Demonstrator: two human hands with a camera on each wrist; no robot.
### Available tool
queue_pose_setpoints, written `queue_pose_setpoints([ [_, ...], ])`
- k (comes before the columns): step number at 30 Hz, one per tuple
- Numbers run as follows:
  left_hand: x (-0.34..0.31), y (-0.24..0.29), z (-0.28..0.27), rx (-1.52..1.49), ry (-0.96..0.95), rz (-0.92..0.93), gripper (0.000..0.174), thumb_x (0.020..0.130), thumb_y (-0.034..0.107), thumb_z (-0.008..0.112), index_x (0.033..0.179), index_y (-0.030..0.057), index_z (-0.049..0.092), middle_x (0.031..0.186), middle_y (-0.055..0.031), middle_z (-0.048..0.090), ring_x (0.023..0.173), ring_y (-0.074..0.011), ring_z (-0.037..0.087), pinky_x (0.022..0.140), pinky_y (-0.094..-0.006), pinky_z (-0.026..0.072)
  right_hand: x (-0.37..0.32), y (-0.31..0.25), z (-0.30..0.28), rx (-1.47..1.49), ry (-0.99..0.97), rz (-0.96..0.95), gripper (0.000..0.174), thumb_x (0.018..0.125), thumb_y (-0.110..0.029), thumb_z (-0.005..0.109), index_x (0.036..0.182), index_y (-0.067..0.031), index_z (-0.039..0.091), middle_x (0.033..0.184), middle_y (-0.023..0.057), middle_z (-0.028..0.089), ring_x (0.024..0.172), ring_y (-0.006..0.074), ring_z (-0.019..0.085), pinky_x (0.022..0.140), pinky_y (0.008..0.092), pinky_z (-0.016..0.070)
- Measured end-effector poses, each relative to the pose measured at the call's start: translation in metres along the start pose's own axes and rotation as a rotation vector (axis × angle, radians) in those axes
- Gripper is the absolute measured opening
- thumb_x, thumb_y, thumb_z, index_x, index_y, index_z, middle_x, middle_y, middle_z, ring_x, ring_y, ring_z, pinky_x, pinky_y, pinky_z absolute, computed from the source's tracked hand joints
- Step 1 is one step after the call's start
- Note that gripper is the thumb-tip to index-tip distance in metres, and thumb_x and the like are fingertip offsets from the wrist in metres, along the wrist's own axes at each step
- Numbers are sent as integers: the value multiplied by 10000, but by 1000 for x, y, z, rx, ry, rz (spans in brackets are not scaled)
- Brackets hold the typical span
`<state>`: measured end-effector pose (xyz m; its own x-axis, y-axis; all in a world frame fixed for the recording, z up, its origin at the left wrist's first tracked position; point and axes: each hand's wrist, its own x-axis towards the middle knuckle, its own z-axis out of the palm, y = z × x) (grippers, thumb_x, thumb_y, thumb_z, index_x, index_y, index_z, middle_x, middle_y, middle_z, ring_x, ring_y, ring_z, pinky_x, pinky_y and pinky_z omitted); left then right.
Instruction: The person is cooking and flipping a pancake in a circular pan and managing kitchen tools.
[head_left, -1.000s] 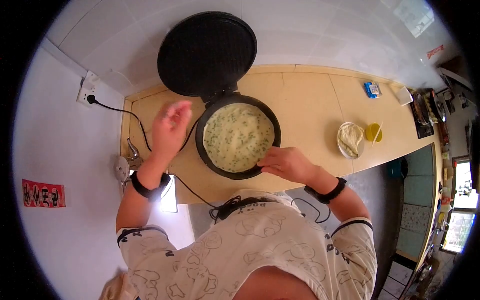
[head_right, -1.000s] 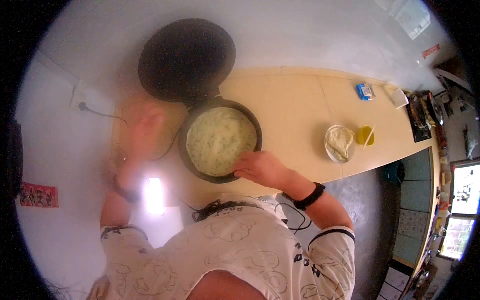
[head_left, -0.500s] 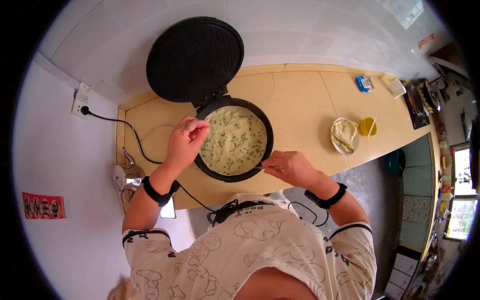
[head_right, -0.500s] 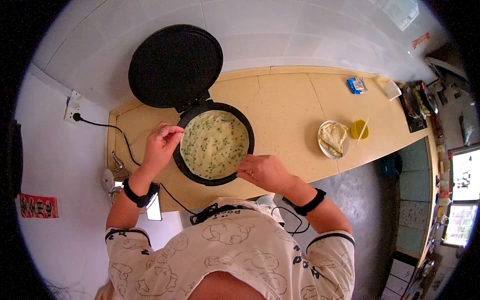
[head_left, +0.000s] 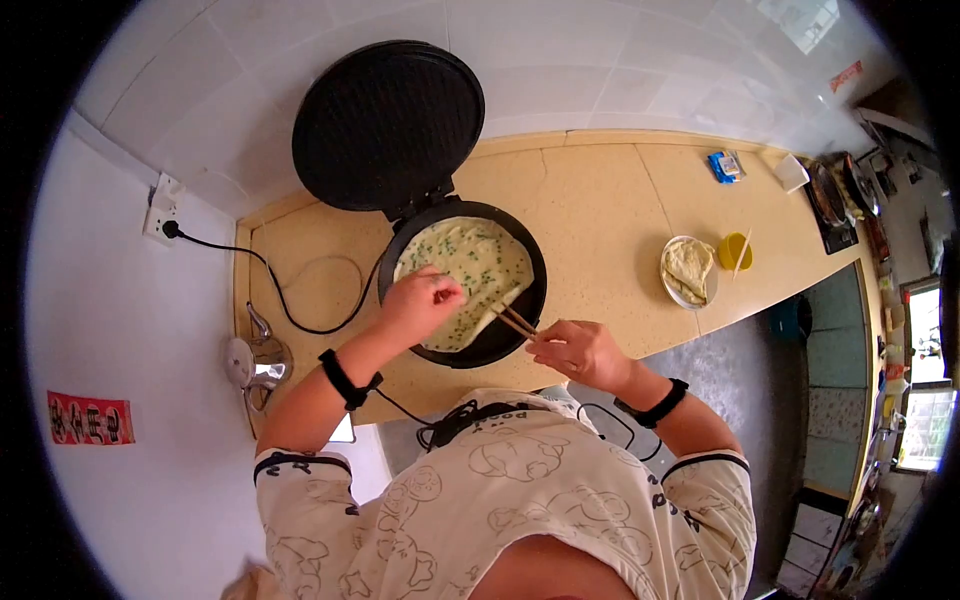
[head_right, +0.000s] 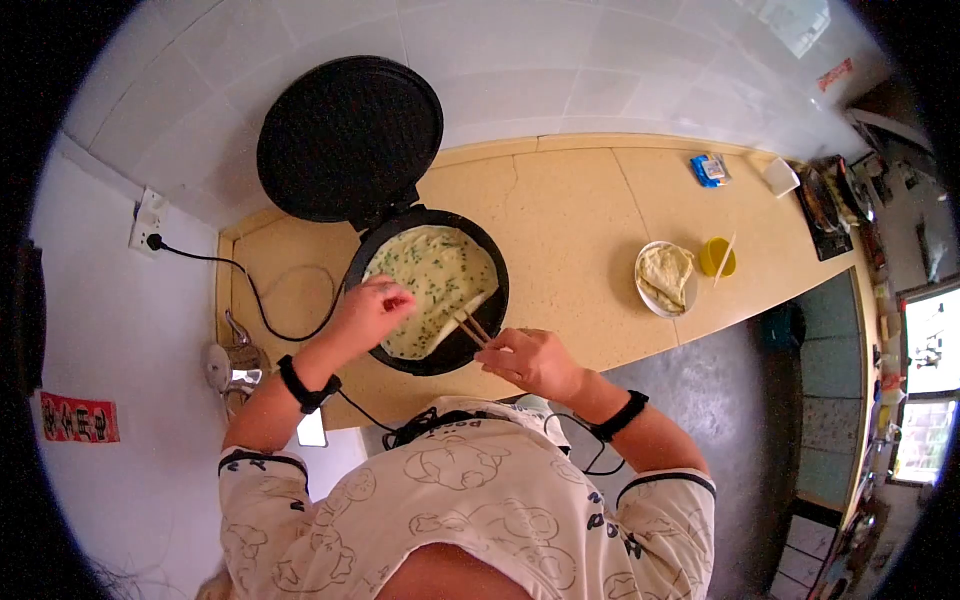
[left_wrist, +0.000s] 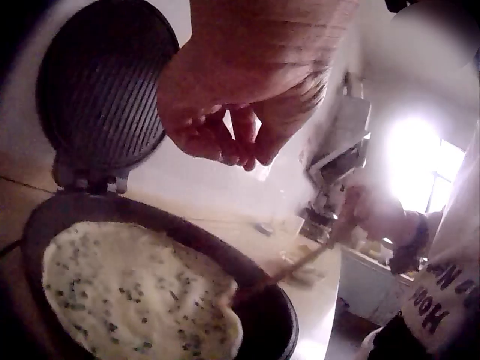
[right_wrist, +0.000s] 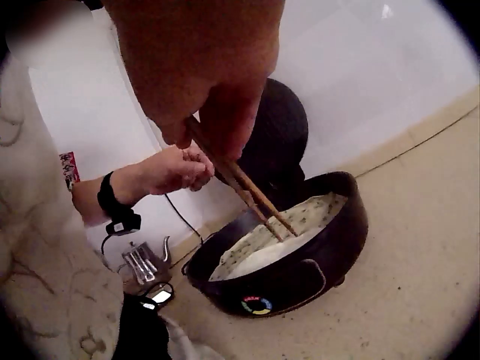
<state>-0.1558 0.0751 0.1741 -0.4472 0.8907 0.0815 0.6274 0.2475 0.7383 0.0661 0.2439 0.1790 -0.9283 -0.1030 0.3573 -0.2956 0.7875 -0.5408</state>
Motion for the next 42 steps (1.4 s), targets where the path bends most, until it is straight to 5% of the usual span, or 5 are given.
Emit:
queue_pose_setpoints([
  [7,17,6,47,324,-459,-118,156,723,200,676,765,52,653,775,-86,594,705,-253,595,612,-354,471,2,9,-2,20,88,147,129,741,-157,666,853,-94,664,782,63,605,652,218,597,561,310,491],
  [24,38,-14,77,444,-456,-139,146,720,232,610,704,91,643,662,-64,603,630,-244,586,590,-385,473,8,-11,-4,-144,-99,65,124,775,-216,605,806,-98,624,739,45,533,659,214,565,553,326,471],
  [31,40,-26,88,550,-661,-230,275,673,320,646,641,50,606,637,-87,586,590,-259,570,563,-393,458,3,8,4,-14,55,57,148,746,-155,646,891,-126,649,750,63,548,625,215,564,539,314,469],
  [37,34,-30,105,506,-359,11,312,660,316,653,596,21,575,570,-138,529,564,-328,543,526,-420,441,6,14,-2,61,147,149,157,748,-117,656,905,-113,655,756,74,567,629,234,573,555,322,472],
  [42,41,-43,116,595,-450,-139,239,695,218,606,553,35,548,531,-127,496,554,-331,543,515,-419,440,3,8,-6,116,194,220,168,760,-72,648,927,-86,661,742,80,578,625,222,574,544,300,464],
])
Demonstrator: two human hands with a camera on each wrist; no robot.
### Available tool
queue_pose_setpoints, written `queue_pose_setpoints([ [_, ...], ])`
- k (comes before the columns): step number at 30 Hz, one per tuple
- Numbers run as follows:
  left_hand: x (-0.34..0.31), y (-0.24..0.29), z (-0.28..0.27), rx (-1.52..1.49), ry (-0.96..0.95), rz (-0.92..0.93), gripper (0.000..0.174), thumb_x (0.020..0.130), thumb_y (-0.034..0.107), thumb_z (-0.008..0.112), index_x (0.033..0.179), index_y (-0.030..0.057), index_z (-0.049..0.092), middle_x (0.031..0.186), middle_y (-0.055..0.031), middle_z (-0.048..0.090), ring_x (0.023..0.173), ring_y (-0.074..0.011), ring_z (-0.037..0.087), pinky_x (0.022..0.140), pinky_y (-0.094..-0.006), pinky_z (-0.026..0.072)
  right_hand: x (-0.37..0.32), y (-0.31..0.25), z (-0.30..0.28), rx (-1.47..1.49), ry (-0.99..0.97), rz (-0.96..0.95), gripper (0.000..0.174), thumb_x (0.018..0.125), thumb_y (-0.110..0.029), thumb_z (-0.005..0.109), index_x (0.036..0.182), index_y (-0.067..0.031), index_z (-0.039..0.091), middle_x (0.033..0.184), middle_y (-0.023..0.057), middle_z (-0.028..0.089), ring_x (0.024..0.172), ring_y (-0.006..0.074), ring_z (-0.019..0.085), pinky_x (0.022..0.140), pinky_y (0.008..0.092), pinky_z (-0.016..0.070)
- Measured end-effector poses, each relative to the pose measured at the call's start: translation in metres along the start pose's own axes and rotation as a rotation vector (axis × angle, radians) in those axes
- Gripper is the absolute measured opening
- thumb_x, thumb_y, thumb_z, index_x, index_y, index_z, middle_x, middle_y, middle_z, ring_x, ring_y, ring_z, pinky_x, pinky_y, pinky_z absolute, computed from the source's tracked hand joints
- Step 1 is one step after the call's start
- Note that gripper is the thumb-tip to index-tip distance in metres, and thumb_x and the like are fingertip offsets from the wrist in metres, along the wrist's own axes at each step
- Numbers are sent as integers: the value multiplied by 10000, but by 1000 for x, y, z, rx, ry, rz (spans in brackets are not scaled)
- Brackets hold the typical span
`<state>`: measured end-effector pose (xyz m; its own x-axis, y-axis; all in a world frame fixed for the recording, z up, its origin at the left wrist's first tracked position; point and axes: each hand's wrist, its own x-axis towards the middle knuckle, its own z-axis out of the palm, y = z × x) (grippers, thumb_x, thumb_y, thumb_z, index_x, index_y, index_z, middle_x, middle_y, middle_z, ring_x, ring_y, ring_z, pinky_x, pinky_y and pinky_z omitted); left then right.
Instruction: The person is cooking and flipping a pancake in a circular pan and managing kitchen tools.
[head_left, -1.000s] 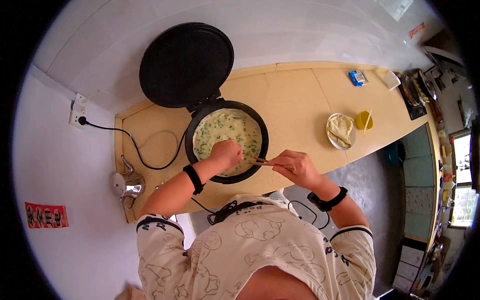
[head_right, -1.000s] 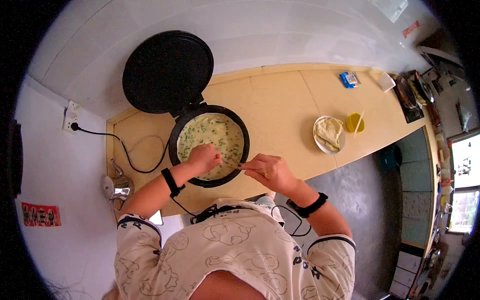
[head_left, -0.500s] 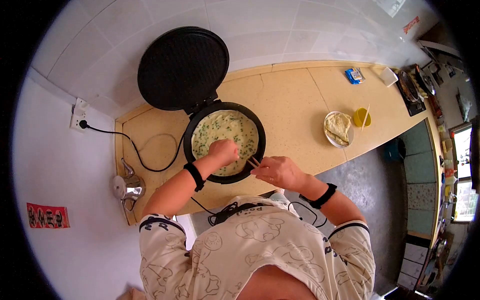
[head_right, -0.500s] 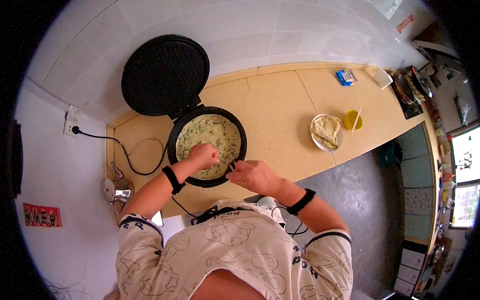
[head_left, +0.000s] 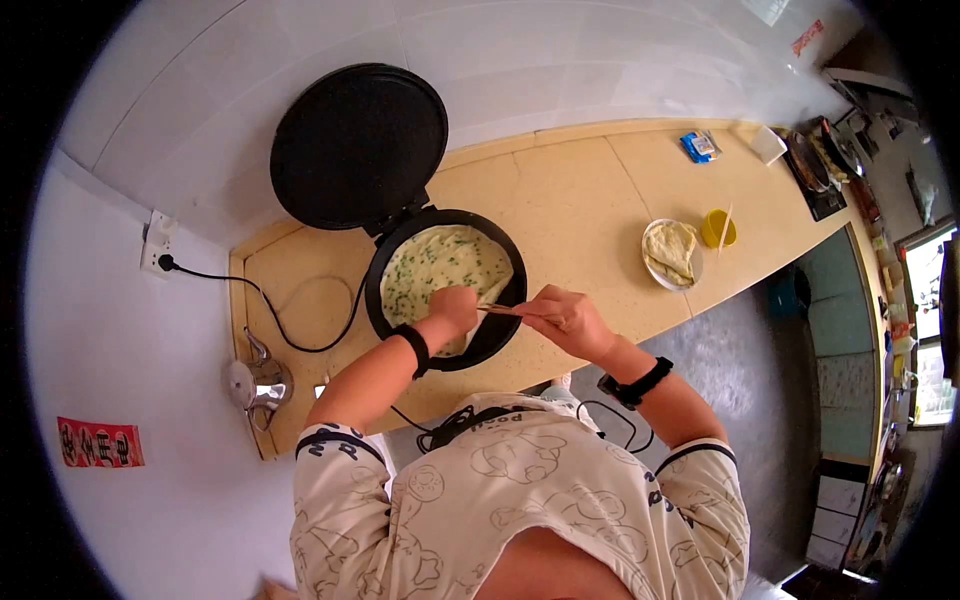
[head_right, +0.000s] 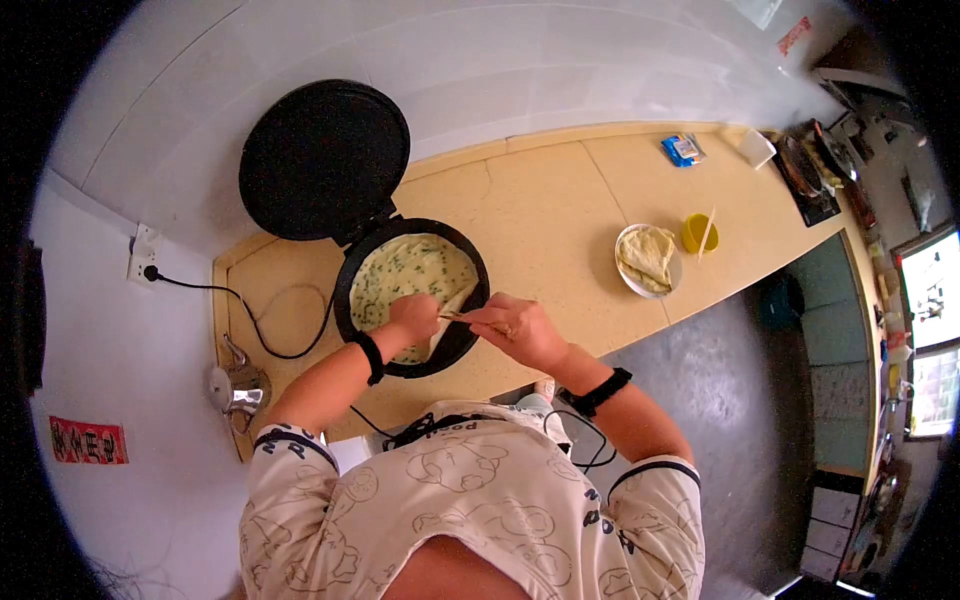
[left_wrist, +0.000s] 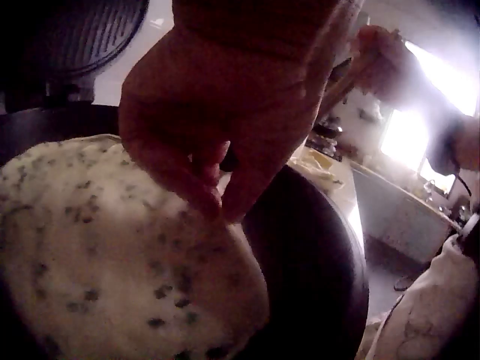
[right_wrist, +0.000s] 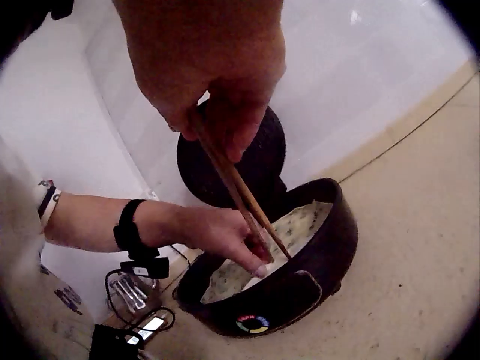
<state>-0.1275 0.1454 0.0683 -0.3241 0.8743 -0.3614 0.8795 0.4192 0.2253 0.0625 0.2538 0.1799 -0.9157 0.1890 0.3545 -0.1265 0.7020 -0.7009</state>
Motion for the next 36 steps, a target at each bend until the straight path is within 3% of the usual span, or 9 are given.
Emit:
queue_pose_setpoints([
  [4,4,-13,-14,-102,-139,-92,213,692,164,571,525,50,504,483,-106,443,468,-304,483,455,-392,387,-4,-4,-14,13,75,87,139,778,-76,627,912,-84,661,734,85,570,614,226,572,542,303,457],
  [8,16,-44,-20,-208,-57,-155,179,683,170,568,543,61,541,482,-85,469,445,-270,471,455,-375,383,-8,-7,-25,4,109,171,133,781,-63,627,910,-70,660,722,80,576,601,209,574,527,288,450],
  [10,12,-51,-47,-282,-54,-217,108,667,183,586,628,92,630,561,-69,570,489,-242,532,501,-351,428,-9,-5,-22,3,101,156,130,782,-68,628,907,-72,661,734,80,582,606,210,577,532,289,454],
  [12,1,-47,-93,-188,-115,-321,104,672,174,577,685,110,658,738,-88,639,711,-267,611,636,-354,482,-11,-1,-17,5,99,139,127,782,-73,629,905,-73,661,746,80,587,610,212,581,536,291,458],
  [20,1,-75,-69,-47,153,-324,132,706,220,592,753,119,663,725,-46,643,666,-227,609,586,-348,483,-18,2,13,-95,-109,-84,160,746,-169,672,891,-102,666,822,57,610,695,221,600,596,306,495],
  [23,-11,-65,-81,-132,68,-341,159,748,230,573,827,126,662,890,-77,643,828,-261,607,685,-381,491,-19,5,19,-109,-131,-99,156,753,-201,657,881,-111,661,843,50,614,707,223,601,609,315,497],
  [27,-11,-70,-76,-143,69,-402,165,761,223,566,858,124,656,906,-77,641,856,-267,600,704,-383,487,-16,3,20,-99,-142,-130,148,761,-205,641,856,-93,653,838,53,615,726,232,603,620,321,499],
  [29,-5,-83,-60,-191,245,-332,189,763,225,569,899,121,649,863,-69,643,781,-259,603,671,-381,482,-15,-1,18,-104,-147,-124,146,759,-199,641,851,-86,649,839,55,615,728,233,603,621,323,499],
  [36,4,-68,-63,-217,123,-333,174,780,156,531,926,137,624,903,-92,628,846,-282,592,695,-402,472,-16,0,22,-90,-110,-115,147,751,-183,643,852,-76,639,866,61,620,733,225,604,616,321,501],
])
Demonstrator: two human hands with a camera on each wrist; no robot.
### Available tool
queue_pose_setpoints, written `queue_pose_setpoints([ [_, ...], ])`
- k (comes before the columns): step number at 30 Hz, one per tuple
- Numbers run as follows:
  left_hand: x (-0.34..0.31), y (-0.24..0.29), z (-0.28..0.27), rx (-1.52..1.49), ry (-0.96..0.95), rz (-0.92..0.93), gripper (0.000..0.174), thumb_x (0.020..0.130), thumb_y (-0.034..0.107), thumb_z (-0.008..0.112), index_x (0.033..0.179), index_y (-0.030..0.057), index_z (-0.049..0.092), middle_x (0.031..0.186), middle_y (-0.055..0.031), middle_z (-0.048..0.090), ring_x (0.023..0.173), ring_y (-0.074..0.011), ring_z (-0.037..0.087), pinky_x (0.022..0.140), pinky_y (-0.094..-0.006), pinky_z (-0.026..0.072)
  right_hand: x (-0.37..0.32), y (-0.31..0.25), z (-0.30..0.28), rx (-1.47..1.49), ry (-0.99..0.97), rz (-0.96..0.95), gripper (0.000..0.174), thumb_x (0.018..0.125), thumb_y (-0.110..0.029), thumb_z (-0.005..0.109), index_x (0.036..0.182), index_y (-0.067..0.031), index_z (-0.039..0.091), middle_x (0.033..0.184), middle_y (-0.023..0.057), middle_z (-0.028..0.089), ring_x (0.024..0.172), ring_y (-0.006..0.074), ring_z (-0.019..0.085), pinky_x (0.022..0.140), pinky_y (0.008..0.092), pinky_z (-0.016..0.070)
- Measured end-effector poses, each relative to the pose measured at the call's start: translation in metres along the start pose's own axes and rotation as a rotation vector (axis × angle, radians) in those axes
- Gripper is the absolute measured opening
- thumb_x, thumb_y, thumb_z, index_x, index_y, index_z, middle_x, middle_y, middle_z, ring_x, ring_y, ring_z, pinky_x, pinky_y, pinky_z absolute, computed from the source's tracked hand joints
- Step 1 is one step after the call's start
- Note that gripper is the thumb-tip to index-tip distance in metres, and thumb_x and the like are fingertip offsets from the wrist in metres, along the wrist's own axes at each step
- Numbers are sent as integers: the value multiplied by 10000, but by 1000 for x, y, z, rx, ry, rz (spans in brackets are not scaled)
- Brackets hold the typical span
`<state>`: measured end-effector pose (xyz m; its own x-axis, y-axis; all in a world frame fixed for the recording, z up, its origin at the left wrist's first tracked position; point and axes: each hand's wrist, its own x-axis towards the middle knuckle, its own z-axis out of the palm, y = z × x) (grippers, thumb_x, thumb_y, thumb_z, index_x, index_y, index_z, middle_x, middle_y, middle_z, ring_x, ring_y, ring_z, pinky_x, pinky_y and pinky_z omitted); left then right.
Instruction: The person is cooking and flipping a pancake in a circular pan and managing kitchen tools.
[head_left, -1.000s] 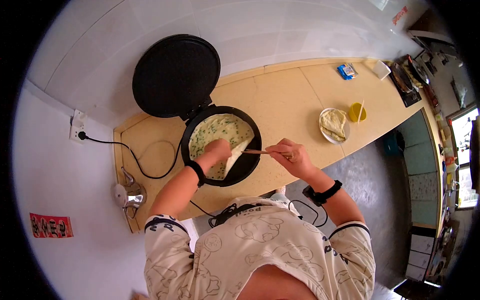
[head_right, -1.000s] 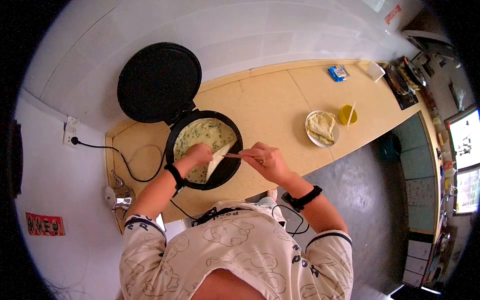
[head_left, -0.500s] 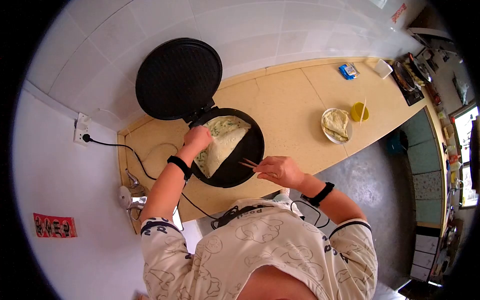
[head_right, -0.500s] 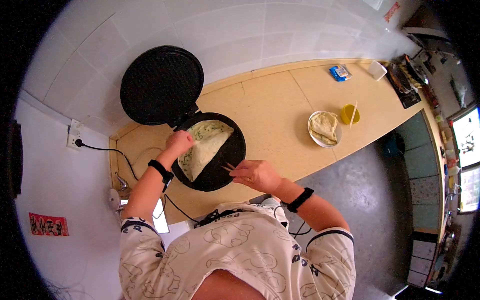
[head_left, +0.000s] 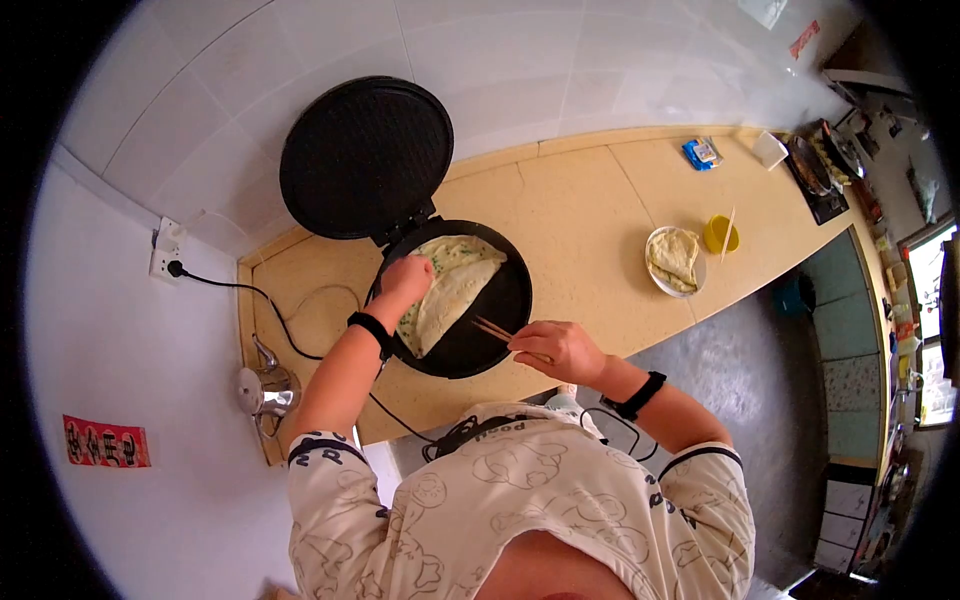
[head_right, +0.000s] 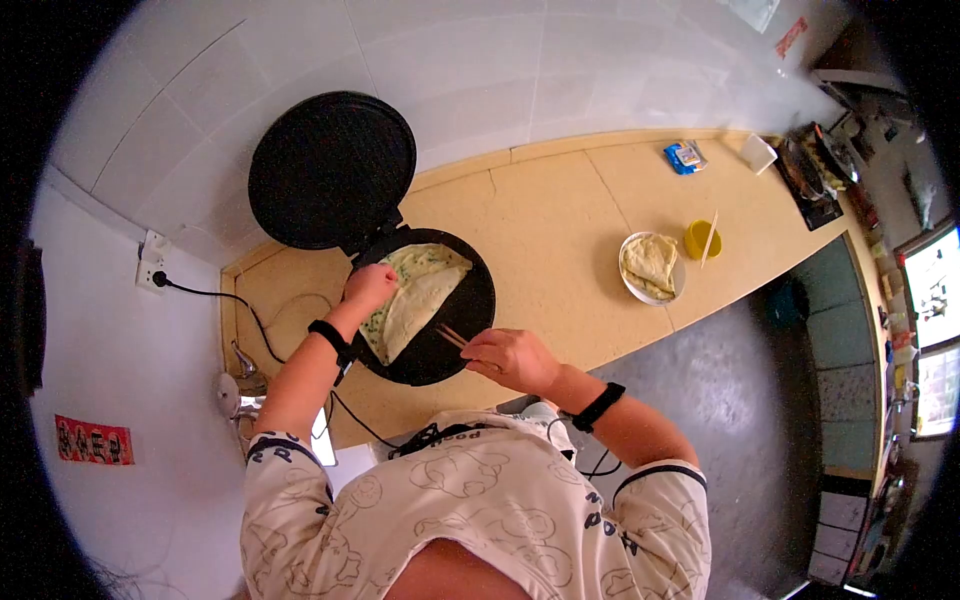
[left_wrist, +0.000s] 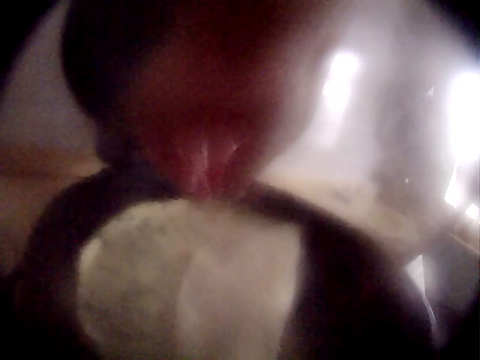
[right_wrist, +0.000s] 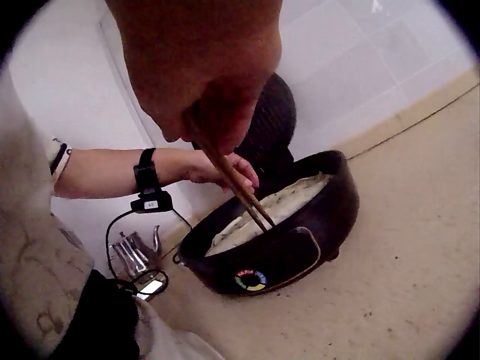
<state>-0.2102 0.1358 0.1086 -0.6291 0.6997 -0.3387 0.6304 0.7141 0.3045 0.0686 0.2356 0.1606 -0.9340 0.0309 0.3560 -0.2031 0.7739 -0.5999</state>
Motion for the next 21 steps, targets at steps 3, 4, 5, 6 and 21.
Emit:
queue_pose_setpoints([
  [3,9,-4,13,29,19,35,118,792,157,523,862,130,614,839,-93,620,785,-290,588,664,-412,464,-4,4,4,-70,-70,-89,173,753,-175,632,886,-64,627,900,69,617,762,232,602,634,323,503],
  [4,15,-6,15,17,-5,40,102,795,157,523,843,128,608,821,-93,613,768,-291,584,651,-417,461,-5,8,7,-74,-68,-94,173,753,-175,632,886,-64,627,900,69,617,762,232,602,634,323,503],
  [5,17,-9,20,6,-37,44,88,799,156,523,825,126,602,803,-93,607,752,-292,579,639,-422,457,-9,12,13,-111,-108,-148,186,751,-167,621,901,-57,619,914,78,616,791,241,602,653,331,503],
  [6,19,-8,20,6,-33,45,88,799,156,523,825,126,602,803,-93,607,752,-292,579,639,-422,457,-12,13,17,-151,-147,-204,201,749,-160,611,917,-51,611,928,87,615,821,251,602,671,338,503],
  [21,28,-4,23,-22,-51,1,172,845,210,501,954,116,596,945,-90,613,846,-268,582,695,-399,462,-15,14,32,-311,-163,-318,248,724,-124,547,952,-32,584,975,120,578,877,243,586,684,321,512],
])
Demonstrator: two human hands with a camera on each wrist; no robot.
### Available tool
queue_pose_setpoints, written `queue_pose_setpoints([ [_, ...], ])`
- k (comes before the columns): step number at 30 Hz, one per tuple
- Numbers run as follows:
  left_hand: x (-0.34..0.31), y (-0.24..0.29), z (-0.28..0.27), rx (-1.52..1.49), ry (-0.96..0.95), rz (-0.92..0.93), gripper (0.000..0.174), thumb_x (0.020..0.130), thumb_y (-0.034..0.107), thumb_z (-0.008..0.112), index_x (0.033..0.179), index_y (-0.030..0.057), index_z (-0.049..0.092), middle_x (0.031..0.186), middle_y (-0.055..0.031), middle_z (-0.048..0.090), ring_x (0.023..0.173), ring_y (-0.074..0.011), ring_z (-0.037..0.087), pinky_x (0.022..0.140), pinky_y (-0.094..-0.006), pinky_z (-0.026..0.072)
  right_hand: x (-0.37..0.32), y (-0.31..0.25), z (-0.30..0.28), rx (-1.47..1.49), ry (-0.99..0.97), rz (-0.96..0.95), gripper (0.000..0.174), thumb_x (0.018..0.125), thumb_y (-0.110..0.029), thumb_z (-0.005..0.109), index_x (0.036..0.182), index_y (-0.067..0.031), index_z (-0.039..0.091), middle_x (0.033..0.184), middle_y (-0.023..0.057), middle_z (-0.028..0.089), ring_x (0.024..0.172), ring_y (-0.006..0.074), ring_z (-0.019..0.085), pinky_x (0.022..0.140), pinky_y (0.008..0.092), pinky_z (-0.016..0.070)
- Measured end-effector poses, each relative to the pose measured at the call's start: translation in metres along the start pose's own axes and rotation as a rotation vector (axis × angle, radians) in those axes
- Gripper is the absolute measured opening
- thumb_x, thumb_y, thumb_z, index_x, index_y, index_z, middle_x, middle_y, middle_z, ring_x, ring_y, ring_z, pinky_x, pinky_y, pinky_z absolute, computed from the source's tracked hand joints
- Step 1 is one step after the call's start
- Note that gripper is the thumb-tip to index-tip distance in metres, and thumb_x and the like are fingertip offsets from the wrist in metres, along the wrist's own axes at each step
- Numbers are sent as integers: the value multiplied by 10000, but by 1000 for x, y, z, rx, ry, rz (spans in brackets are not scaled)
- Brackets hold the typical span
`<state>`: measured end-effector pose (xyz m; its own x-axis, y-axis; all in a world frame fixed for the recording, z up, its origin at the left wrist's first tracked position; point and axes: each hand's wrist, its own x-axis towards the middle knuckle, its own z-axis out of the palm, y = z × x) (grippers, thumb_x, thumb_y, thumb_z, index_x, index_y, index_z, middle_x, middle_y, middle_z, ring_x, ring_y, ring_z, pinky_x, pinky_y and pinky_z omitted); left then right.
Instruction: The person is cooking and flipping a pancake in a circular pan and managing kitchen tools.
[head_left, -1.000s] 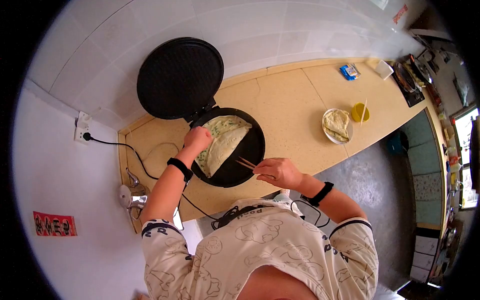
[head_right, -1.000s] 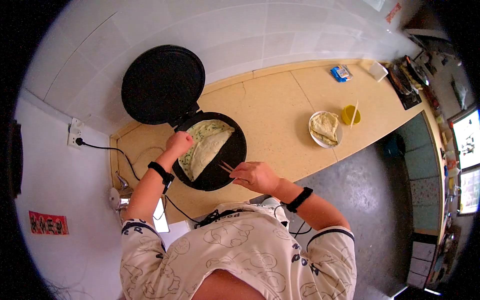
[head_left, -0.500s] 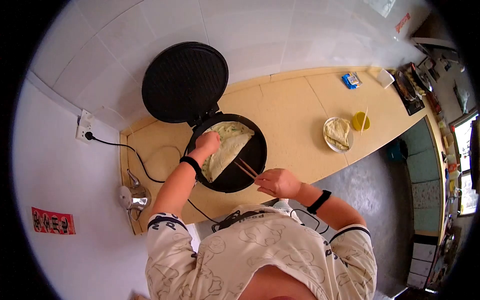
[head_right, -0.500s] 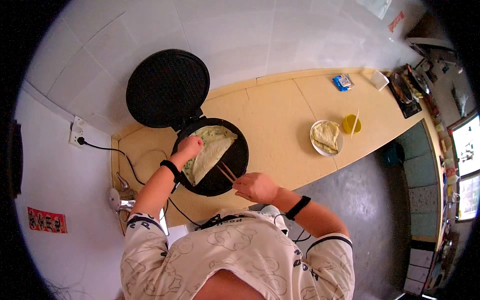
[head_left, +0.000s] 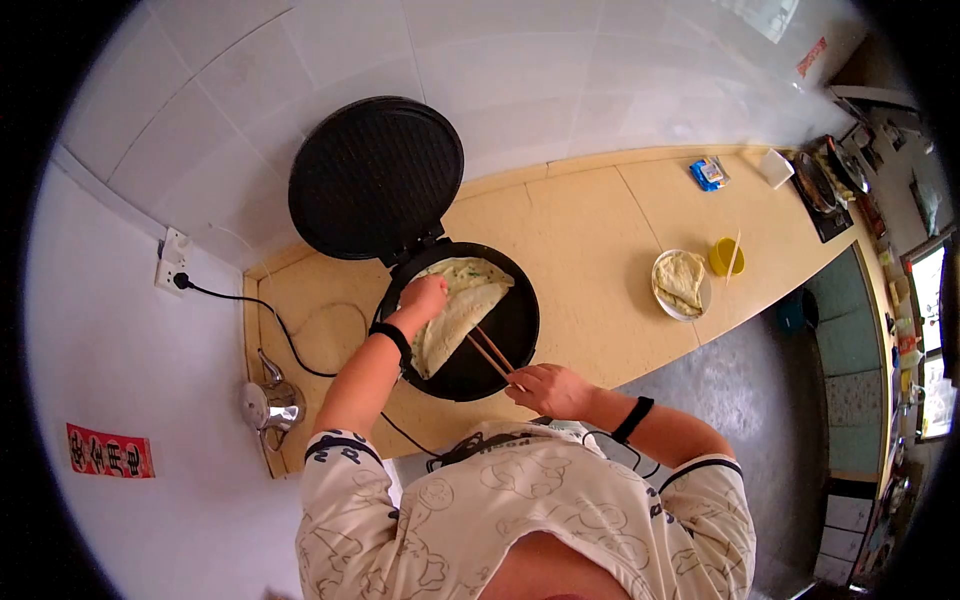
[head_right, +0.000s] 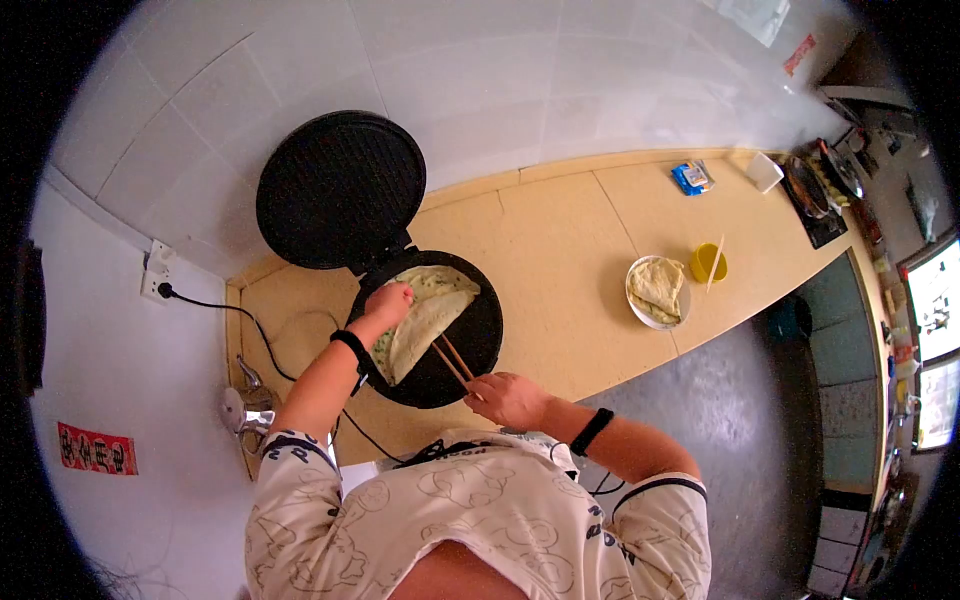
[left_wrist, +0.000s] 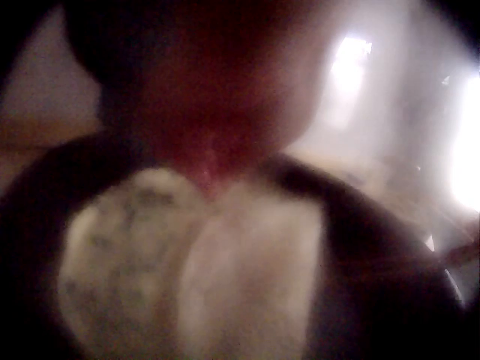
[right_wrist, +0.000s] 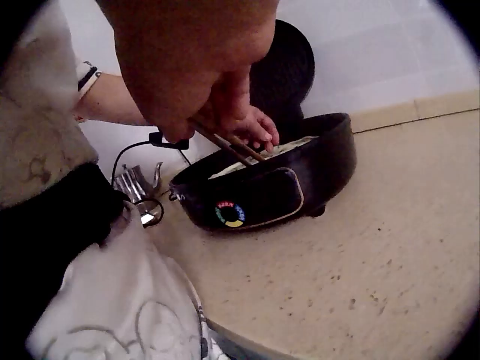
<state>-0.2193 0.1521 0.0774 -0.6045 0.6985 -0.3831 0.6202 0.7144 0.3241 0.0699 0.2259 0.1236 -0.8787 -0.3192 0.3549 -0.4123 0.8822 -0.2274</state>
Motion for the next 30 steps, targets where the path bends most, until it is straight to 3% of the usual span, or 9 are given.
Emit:
queue_pose_setpoints([
  [3,4,-1,6,-16,-38,-18,175,836,216,525,969,121,588,938,-78,613,849,-258,581,704,-394,462,-2,1,0,37,-50,45,265,738,-116,557,996,-60,588,1037,122,571,920,251,579,728,336,508],
  [8,7,0,12,75,25,96,94,772,155,556,833,144,626,844,-72,625,786,-260,602,650,-391,477,-1,4,-2,25,-30,11,255,720,-125,552,959,-42,586,1016,126,569,923,247,572,705,327,505],
  [12,7,8,10,56,-40,77,79,756,130,572,813,146,624,830,-69,621,785,-247,602,654,-380,479,-3,5,-1,4,-22,13,258,723,-122,547,966,-43,584,1023,126,569,929,248,569,714,325,501],
  [17,13,3,18,85,63,139,77,742,122,568,793,144,621,768,-77,614,758,-268,604,656,-384,477,-4,5,-5,13,-45,23,256,723,-121,553,966,-49,585,1034,123,568,928,252,570,710,329,497],
  [21,-17,28,-3,116,-2,139,93,732,139,565,812,142,613,749,-79,613,751,-282,606,651,-389,475,-13,2,-19,76,-6,65,253,713,-135,577,955,-59,590,1024,103,575,899,240,579,702,331,496],
  [23,-36,43,-2,84,-44,201,119,729,173,615,827,124,568,711,-66,599,685,-255,593,598,-366,460,-17,-3,-42,124,-28,148,259,715,-155,606,958,-68,595,1001,84,585,864,229,588,697,330,492],
  [26,-81,75,-20,-73,-208,389,280,741,290,649,939,102,589,797,-60,650,726,-196,622,642,-326,481,-26,-16,-85,231,-8,335,248,712,-139,647,946,-68,613,959,79,605,814,233,600,677,336,496],
  [27,-91,83,-32,-99,-194,439,340,754,293,640,1012,80,580,787,-55,653,712,-184,623,645,-307,484,-31,-20,-101,234,-8,340,248,712,-139,647,946,-68,613,959,79,605,814,233,600,677,336,496],
  [30,-116,98,-78,-409,124,529,270,793,219,610,1019,76,567,794,-54,640,671,-176,615,602,-280,479,-51,-28,-139,344,147,543,219,711,-87,664,924,-54,629,929,91,618,776,254,606,651,337,498],
])
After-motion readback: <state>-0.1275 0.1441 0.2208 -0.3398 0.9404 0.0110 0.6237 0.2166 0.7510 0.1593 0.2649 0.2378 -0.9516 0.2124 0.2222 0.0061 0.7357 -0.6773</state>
